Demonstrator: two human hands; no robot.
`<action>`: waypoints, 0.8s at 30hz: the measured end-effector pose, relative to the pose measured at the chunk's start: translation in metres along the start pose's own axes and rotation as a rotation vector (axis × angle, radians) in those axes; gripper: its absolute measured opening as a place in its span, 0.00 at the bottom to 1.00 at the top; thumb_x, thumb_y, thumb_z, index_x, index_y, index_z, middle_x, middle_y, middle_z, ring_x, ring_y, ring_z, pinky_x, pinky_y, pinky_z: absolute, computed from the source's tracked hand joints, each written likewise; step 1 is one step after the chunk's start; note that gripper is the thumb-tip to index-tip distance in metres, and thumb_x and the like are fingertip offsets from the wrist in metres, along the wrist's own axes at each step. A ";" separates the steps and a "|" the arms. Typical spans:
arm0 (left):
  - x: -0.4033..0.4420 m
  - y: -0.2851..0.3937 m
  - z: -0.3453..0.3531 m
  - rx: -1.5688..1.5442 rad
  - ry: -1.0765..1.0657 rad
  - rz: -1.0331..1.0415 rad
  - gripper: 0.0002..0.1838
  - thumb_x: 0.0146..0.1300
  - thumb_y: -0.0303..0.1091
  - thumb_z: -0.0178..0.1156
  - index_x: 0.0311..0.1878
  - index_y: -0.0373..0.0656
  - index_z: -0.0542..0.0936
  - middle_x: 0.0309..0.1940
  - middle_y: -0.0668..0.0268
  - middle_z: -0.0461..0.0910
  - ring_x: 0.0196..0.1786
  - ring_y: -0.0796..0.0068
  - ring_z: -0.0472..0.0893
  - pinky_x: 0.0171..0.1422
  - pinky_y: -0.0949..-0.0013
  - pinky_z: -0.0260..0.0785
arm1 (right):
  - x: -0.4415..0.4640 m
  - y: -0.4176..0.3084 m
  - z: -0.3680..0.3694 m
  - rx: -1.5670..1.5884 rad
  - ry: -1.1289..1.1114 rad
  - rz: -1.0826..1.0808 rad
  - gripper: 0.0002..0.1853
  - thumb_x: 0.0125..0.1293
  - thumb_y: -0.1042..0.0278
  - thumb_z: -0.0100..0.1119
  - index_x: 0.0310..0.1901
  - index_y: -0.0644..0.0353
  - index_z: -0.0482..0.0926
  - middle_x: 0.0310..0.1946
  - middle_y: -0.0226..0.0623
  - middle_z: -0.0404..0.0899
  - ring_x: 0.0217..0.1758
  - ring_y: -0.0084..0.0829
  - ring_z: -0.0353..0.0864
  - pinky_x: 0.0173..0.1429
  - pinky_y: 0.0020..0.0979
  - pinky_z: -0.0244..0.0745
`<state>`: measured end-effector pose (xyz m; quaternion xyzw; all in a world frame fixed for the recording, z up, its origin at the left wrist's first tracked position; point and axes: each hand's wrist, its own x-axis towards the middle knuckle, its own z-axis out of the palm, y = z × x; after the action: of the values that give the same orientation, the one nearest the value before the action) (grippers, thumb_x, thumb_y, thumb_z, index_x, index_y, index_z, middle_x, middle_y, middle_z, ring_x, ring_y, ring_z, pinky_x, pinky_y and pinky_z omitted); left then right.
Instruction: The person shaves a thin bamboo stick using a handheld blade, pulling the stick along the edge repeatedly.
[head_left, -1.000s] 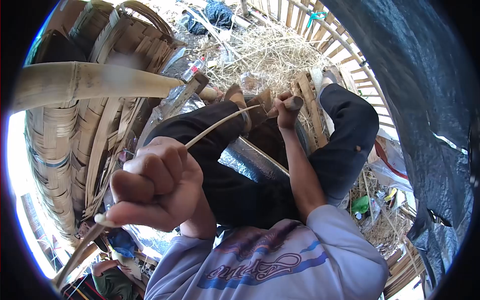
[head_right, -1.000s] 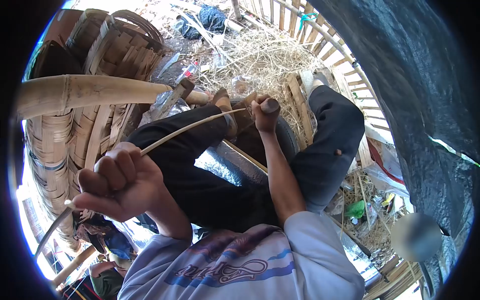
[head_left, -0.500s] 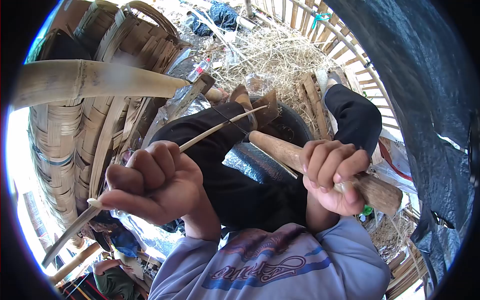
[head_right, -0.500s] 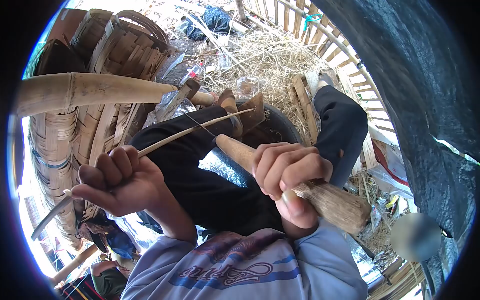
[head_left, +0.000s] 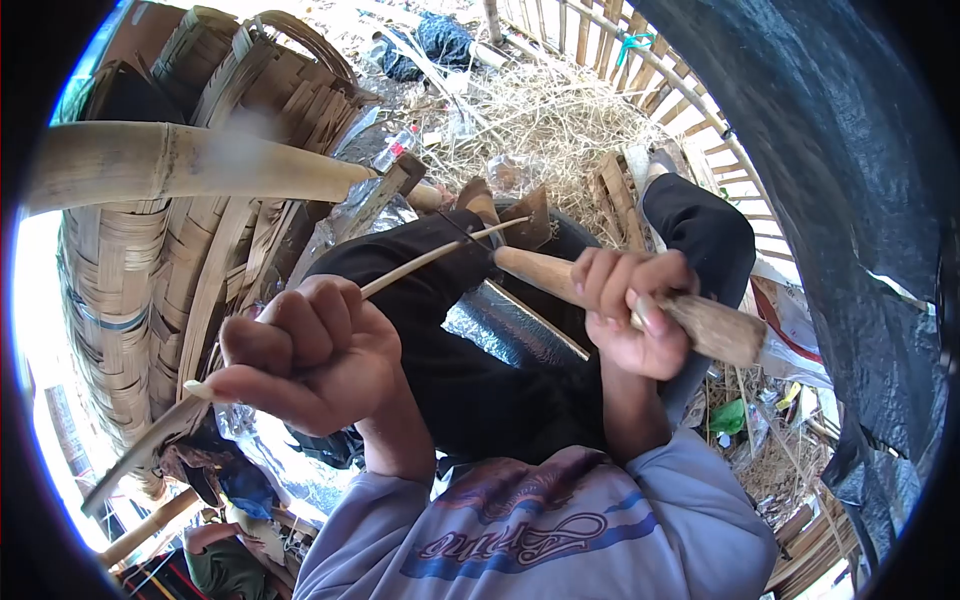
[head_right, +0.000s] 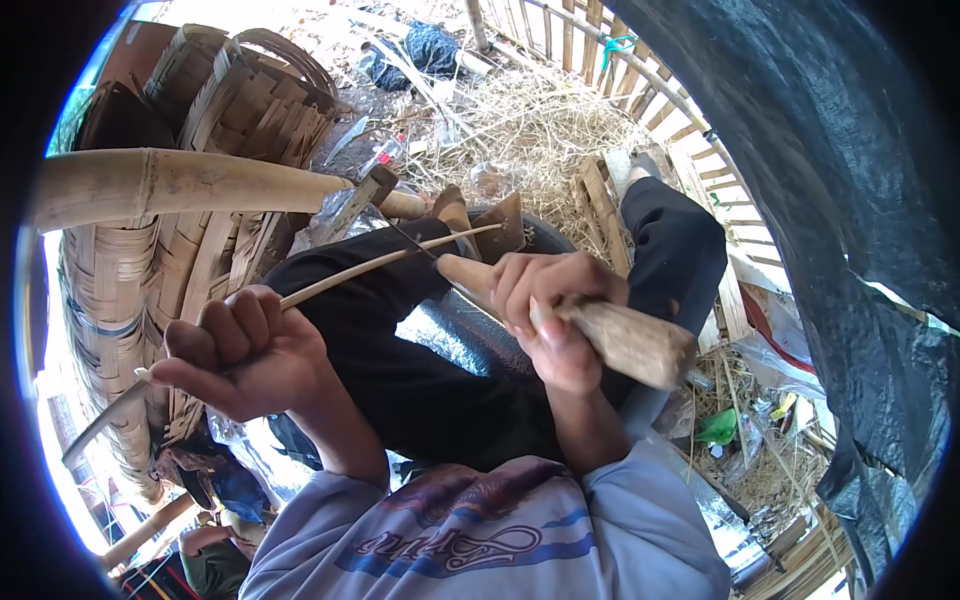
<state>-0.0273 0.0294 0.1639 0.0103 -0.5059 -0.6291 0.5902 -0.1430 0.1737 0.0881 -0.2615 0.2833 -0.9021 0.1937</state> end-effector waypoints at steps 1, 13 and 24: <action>0.001 0.000 0.002 -0.021 -0.045 -0.014 0.25 0.71 0.57 0.39 0.23 0.51 0.55 0.12 0.78 0.47 0.15 0.86 0.42 0.19 0.75 0.35 | 0.000 -0.009 0.005 -0.026 -0.042 -0.025 0.08 0.58 0.67 0.53 0.26 0.57 0.65 0.11 0.31 0.66 0.14 0.25 0.64 0.26 0.32 0.60; 0.000 -0.002 0.015 -0.014 -0.156 -0.052 0.24 0.71 0.56 0.39 0.23 0.53 0.55 0.12 0.77 0.47 0.16 0.86 0.43 0.19 0.75 0.35 | -0.004 -0.014 0.006 -0.138 -0.053 -0.058 0.09 0.60 0.64 0.56 0.28 0.56 0.68 0.12 0.28 0.66 0.14 0.24 0.62 0.23 0.30 0.59; 0.000 -0.004 0.014 -0.060 -0.236 -0.056 0.24 0.71 0.56 0.39 0.22 0.53 0.55 0.12 0.78 0.47 0.15 0.86 0.43 0.20 0.75 0.36 | 0.005 -0.029 -0.004 0.007 -0.197 -0.173 0.09 0.60 0.66 0.55 0.28 0.57 0.66 0.13 0.29 0.68 0.14 0.24 0.68 0.23 0.30 0.67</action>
<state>-0.0393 0.0376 0.1679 -0.0674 -0.5525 -0.6568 0.5087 -0.1546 0.1948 0.1045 -0.3715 0.2364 -0.8864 0.1429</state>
